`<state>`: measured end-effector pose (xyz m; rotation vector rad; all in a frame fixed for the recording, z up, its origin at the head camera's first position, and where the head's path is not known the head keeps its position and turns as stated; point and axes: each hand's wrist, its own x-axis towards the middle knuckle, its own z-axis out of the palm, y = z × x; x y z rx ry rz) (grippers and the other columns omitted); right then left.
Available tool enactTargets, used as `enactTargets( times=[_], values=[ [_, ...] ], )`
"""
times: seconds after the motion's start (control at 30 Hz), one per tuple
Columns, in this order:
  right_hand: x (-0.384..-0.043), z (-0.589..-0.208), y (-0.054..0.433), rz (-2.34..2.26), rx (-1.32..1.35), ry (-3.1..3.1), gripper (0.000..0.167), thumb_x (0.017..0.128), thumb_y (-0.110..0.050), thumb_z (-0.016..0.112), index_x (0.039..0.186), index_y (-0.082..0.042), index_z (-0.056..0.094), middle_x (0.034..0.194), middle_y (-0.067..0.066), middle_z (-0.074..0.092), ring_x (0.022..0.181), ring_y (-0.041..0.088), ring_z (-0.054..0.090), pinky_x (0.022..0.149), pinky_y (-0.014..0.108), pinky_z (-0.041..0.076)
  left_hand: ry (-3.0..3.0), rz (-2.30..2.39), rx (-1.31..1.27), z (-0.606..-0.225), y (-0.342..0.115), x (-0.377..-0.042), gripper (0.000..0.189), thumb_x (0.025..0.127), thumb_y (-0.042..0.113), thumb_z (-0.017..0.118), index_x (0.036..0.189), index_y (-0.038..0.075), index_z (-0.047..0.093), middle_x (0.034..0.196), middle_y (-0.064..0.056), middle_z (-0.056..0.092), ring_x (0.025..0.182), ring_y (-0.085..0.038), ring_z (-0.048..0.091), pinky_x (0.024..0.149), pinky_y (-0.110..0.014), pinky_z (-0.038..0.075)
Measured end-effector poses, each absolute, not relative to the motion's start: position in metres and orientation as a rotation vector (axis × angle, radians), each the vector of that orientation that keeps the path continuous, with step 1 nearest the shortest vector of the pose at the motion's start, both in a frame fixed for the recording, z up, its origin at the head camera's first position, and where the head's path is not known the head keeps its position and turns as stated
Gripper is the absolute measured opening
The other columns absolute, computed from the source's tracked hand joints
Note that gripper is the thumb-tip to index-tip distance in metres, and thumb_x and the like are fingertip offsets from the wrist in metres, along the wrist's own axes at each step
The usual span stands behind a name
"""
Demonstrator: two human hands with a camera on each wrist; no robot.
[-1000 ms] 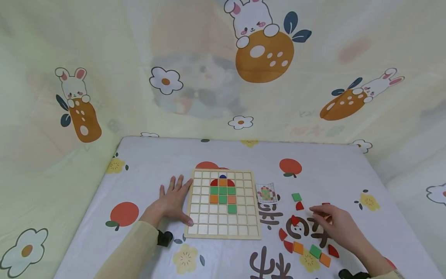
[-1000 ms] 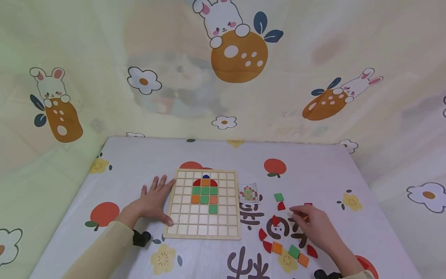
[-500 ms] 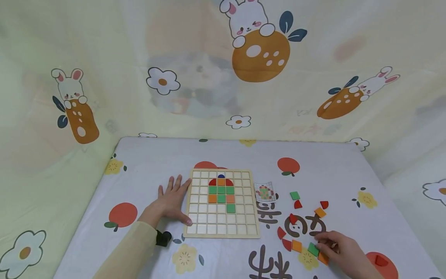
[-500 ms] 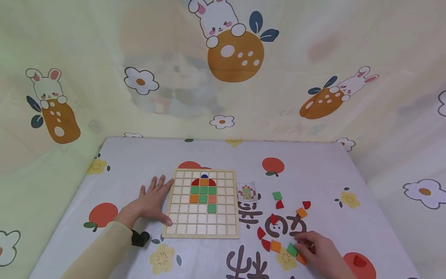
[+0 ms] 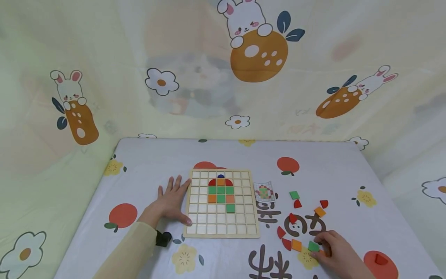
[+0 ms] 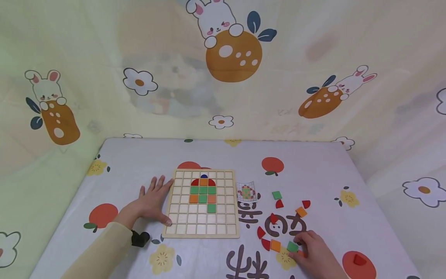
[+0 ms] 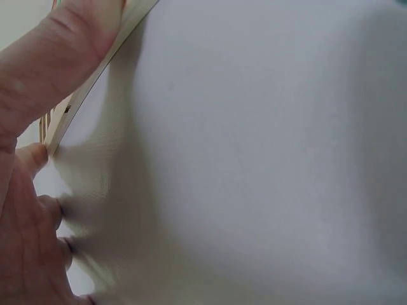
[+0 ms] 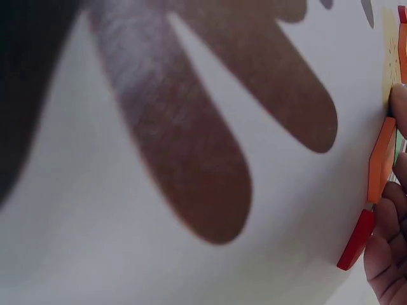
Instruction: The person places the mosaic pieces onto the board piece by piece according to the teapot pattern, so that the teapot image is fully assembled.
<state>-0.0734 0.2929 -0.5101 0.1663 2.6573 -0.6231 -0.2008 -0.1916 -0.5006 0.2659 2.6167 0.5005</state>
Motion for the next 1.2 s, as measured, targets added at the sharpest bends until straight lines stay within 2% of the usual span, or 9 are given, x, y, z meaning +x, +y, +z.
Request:
enactTargets(
  times=[0.37, 0.57, 0.8, 0.97, 1.2],
  values=[
    [-0.073, -0.509, 0.298, -0.654, 0.203, 2.626, 0.035, 0.085, -0.021, 0.083, 0.111, -0.003, 0.069, 0.099, 0.003, 0.053, 0.088, 0.015, 0.049, 0.062, 0.021, 0.043, 2.619, 0.49, 0.269, -0.5, -0.191, -0.201, 0.135, 0.061, 0.05, 0.095, 0.165, 0.016, 0.016, 0.172, -0.02, 0.002, 0.158, -0.048, -0.006, 0.119, -0.077, -0.001],
    [-0.073, -0.511, 0.3, -0.654, 0.228, 2.608, 0.037, 0.084, -0.023, 0.084, 0.111, -0.001, 0.07, 0.101, 0.004, 0.056, 0.088, 0.016, 0.051, 0.064, 0.021, 0.047, 2.621, 0.499, 0.272, -0.501, -0.192, -0.201, 0.136, 0.06, 0.049, 0.096, 0.165, 0.016, 0.016, 0.173, -0.02, 0.002, 0.158, -0.048, -0.007, 0.119, -0.077, -0.002],
    [-0.077, -0.508, 0.305, -0.648, 0.213, 2.621, 0.037, 0.085, -0.022, 0.084, 0.111, 0.0, 0.07, 0.096, 0.001, 0.062, 0.085, 0.015, 0.053, 0.066, 0.022, 0.051, 2.621, 0.503, 0.265, -0.502, -0.192, -0.201, 0.136, 0.06, 0.05, 0.096, 0.165, 0.016, 0.016, 0.173, -0.02, 0.002, 0.158, -0.047, -0.007, 0.119, -0.077, -0.002],
    [-0.086, -0.497, 0.303, -0.644, 0.186, 2.672, 0.041, 0.084, -0.026, 0.085, 0.113, 0.0, 0.071, 0.095, -0.001, 0.064, 0.086, 0.015, 0.054, 0.066, 0.019, 0.049, 2.626, 0.509, 0.263, -0.502, -0.192, -0.2, 0.136, 0.06, 0.049, 0.096, 0.165, 0.017, 0.017, 0.173, -0.02, 0.002, 0.158, -0.047, -0.007, 0.119, -0.077, -0.002],
    [-0.102, -0.487, 0.282, -0.733, 0.081, 2.73, 0.033, 0.084, -0.019, 0.085, 0.11, -0.004, 0.073, 0.094, 0.001, 0.066, 0.084, 0.014, 0.059, 0.066, 0.015, 0.052, 2.63, 0.515, 0.265, -0.503, -0.193, -0.201, 0.136, 0.06, 0.049, 0.097, 0.165, 0.017, 0.017, 0.173, -0.02, 0.002, 0.158, -0.047, -0.007, 0.119, -0.077, -0.002]
  ],
)
